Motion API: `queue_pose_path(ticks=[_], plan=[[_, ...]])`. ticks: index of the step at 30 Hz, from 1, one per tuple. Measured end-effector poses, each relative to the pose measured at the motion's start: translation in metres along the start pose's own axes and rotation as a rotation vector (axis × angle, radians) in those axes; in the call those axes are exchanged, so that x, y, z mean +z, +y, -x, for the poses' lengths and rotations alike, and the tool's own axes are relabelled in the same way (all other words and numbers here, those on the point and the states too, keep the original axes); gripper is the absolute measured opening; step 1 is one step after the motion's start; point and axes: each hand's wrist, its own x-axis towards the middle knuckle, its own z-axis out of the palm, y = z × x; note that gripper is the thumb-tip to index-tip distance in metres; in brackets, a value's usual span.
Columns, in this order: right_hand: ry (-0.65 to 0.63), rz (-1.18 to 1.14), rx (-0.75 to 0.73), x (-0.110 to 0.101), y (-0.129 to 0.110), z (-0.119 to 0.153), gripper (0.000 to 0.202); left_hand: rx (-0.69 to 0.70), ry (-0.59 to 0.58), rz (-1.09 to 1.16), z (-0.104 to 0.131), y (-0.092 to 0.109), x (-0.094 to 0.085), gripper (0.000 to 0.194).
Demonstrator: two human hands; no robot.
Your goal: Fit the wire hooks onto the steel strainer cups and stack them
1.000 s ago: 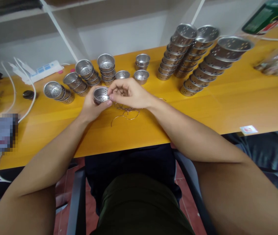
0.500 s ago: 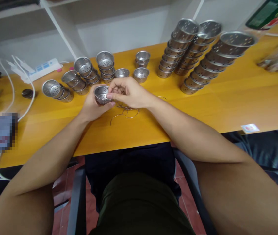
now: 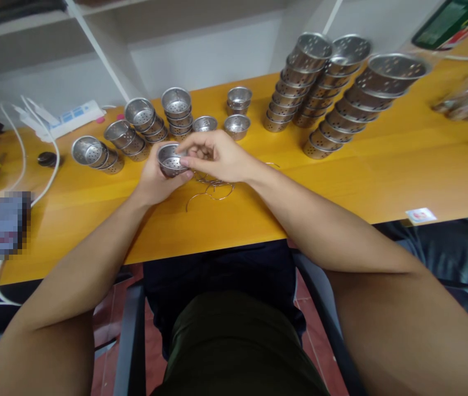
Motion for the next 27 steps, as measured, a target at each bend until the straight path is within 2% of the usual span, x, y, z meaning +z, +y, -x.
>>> queue_pose_path(ticks=[2, 4, 10, 16, 20, 23, 25, 27], plan=[[0.08, 0.108, -0.017, -0.002, 0.004, 0.002, 0.063, 0.001, 0.023, 0.0, -0.001, -0.004, -0.001, 0.094], [0.107, 0.222, -0.049, -0.004, 0.007, 0.004, 0.062, -0.002, 0.047, -0.015, -0.002, -0.008, -0.002, 0.096], [0.006, 0.411, -0.088, 0.0, 0.009, 0.006, 0.059, 0.013, 0.061, -0.018, -0.001, -0.016, -0.003, 0.098], [-0.025, 0.364, -0.131, 0.01, 0.021, 0.007, 0.058, 0.041, 0.008, 0.069, -0.002, -0.016, -0.002, 0.103], [0.069, 0.342, -0.129, 0.016, 0.022, 0.006, 0.074, 0.018, -0.024, 0.08, -0.002, -0.013, -0.002, 0.104], [0.07, 0.339, -0.072, 0.015, 0.019, 0.004, 0.093, -0.04, -0.064, 0.081, 0.001, -0.011, 0.001, 0.109], [0.066, 0.371, -0.055, 0.007, 0.018, 0.004, 0.1, -0.08, -0.084, 0.093, 0.002, -0.009, 0.003, 0.117], [0.125, 0.419, -0.055, -0.012, 0.02, 0.004, 0.1, -0.127, -0.082, 0.11, 0.002, -0.007, 0.003, 0.123]])
